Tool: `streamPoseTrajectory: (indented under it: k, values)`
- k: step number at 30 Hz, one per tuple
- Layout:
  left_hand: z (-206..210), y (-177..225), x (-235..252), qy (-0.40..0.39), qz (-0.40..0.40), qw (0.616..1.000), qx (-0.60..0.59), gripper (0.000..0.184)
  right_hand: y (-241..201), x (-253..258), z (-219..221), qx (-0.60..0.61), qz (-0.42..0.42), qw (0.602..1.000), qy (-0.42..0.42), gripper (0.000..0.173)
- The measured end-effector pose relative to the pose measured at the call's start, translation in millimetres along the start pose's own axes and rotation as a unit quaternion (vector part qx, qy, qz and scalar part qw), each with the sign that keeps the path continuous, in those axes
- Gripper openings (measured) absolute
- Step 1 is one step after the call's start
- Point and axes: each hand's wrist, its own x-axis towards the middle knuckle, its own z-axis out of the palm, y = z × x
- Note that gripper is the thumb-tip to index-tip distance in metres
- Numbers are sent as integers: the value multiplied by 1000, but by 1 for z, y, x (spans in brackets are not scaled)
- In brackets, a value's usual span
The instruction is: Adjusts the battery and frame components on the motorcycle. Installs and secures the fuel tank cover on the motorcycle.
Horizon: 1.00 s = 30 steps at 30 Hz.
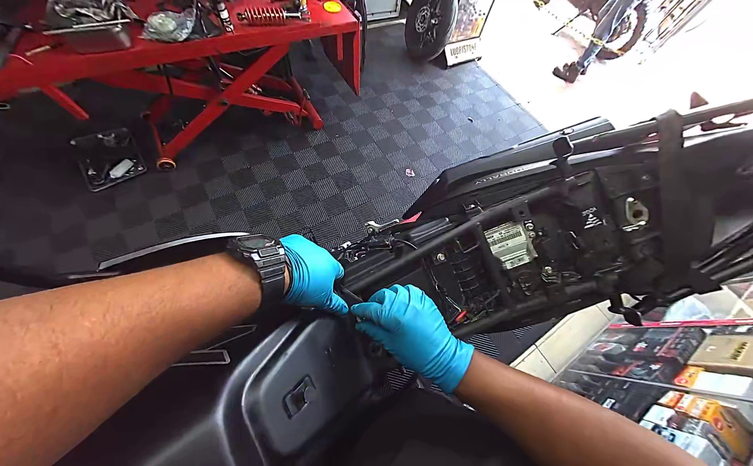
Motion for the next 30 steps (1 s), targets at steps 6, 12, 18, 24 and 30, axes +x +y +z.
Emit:
streamPoseTrajectory:
  k: [6,12,18,24,30]
  values:
    - [4,4,-8,37,-13,999,16,71,6,-14,-9,144,57,987,40,12]
    - [7,15,-11,47,-38,998,28,64,12,-9,7,24,-7,1000,9,36]
    - [-5,31,-37,71,-58,996,24,60,14,-8,-15,161,131,977,-51,28]
    - [5,56,-37,98,-36,994,14,61,21,-3,-26,261,246,900,-248,26]
    - [3,63,-25,81,-66,994,10,43,14,-10,-33,217,234,909,-269,30]
